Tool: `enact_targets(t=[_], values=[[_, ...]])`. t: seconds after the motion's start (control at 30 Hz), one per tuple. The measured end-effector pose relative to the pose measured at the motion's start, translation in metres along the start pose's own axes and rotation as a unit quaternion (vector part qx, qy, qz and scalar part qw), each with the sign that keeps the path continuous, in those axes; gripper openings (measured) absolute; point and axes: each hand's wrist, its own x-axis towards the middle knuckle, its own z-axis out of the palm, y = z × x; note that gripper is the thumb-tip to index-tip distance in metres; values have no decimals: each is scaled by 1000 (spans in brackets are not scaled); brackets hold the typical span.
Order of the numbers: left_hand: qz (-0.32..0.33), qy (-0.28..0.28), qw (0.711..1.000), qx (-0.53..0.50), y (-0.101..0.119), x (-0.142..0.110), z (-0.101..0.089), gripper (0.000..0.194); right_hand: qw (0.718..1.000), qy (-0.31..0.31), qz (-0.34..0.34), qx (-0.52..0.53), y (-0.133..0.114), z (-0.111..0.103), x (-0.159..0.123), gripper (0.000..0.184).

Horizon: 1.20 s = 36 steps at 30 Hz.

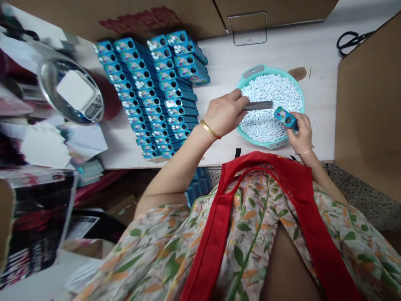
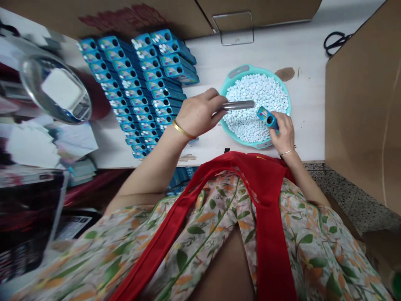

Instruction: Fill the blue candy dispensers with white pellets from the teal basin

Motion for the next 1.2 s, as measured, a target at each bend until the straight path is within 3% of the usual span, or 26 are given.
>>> enact_targets(t=[0.1,0.17,0.33,0.43,0.5,0.63,0.77,0.97,1.2], values=[[-76,-47,996,18,-39,-3,34,20,998,46,42,12,1,-12,-4,47],[-95,-74,993,14,-45,3,63,20,995,68,69,15,2,-20,-6,50],[-80,-100,990,-51,0,44,117,31,992,98,71,25,5,-28,-11,52],[-66,-100,989,-85,18,61,130,40,991,103,83,30,6,-27,-14,52],[-51,-95,989,-103,14,61,131,42,990,101,86,40,6,-27,-16,52],[-8,-77,986,-151,-11,44,117,36,992,87,83,38,6,-27,-16,50],[64,-38,983,-169,-22,22,81,35,996,59,63,11,5,-24,-13,47],[122,-34,983,-129,0,14,18,37,1000,5,19,-20,1,-10,-4,46],[126,-50,990,-47,39,18,-23,20,999,-3,-21,-32,-7,8,0,45]])
